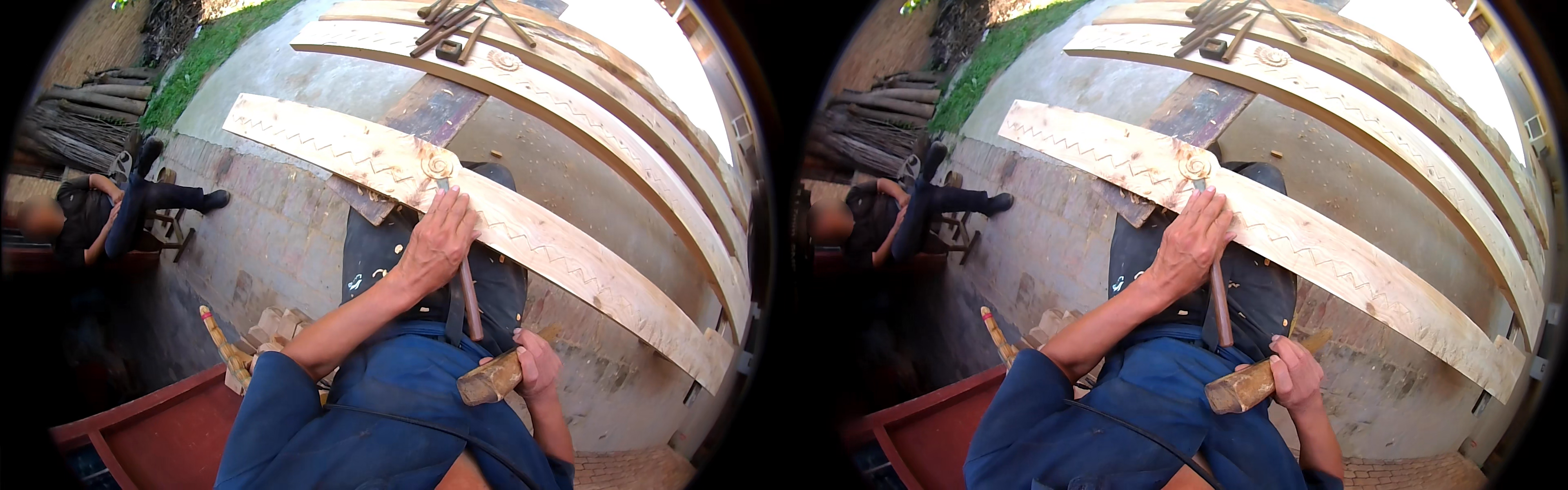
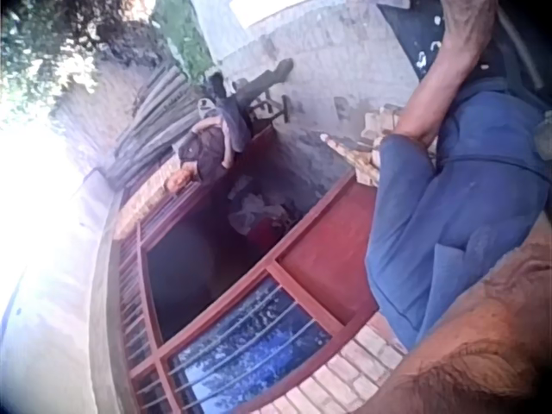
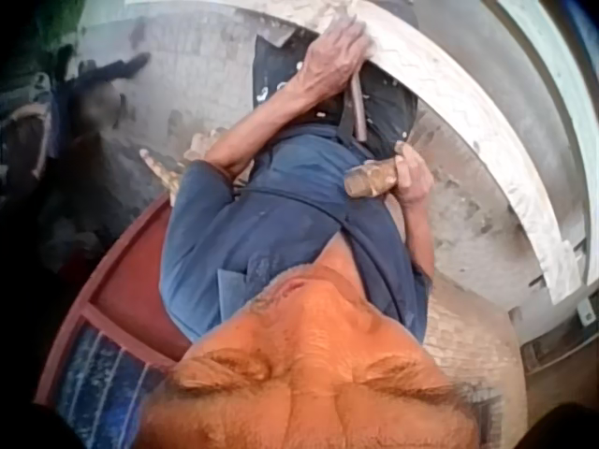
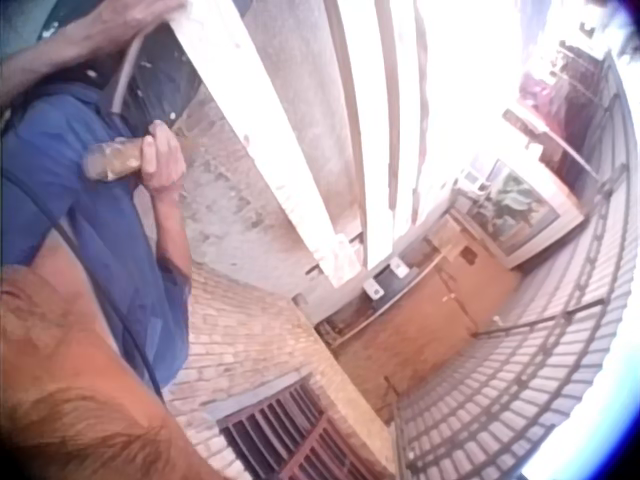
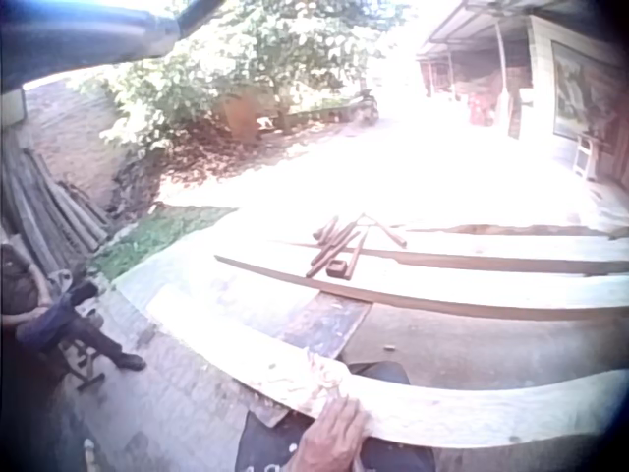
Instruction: The person carves a decorative pattern into a long wooden plank using a chisel and a wooden mallet. They repeatedly strike the chisel to deepen the design, occasionally switching tools and clearing wood shavings from the surface.
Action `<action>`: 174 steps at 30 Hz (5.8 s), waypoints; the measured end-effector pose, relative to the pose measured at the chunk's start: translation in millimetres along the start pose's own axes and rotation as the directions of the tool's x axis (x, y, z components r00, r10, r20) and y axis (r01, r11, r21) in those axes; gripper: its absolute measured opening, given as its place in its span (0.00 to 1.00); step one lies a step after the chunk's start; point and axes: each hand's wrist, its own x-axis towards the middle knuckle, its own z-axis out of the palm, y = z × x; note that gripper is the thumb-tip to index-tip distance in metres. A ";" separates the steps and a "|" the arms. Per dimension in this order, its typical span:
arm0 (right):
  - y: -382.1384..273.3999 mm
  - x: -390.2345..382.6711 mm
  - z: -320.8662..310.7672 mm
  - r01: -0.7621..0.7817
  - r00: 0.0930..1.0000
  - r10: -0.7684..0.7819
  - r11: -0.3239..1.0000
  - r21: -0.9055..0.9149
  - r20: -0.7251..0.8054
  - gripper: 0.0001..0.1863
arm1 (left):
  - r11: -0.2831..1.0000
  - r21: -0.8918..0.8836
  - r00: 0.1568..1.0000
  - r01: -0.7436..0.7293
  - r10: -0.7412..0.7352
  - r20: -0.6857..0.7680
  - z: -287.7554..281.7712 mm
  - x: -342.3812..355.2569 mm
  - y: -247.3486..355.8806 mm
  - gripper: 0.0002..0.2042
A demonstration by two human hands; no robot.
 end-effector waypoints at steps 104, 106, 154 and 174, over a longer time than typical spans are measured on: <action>7.2 16.6 6.9 -0.076 0.995 0.080 0.995 -0.068 0.057 0.40 | 0.970 0.175 0.915 0.167 -0.086 -0.394 -52.9 33.3 -28.6 0.09; 9.5 16.8 8.9 -0.232 0.972 0.234 0.971 -0.051 0.033 0.42 | 0.939 0.238 0.881 0.247 -0.115 -0.459 -64.4 33.8 -48.9 0.09; 33.2 169.0 -8.1 -0.582 0.695 0.527 0.812 -0.048 0.489 0.26 | 0.943 -0.250 0.974 -0.221 0.229 0.001 -4.3 29.8 -30.7 0.12; -9.4 137.0 33.8 -0.854 0.501 0.762 0.514 0.087 0.410 0.31 | 0.965 -0.259 0.987 -0.039 -0.003 -0.162 -9.7 10.1 -68.6 0.24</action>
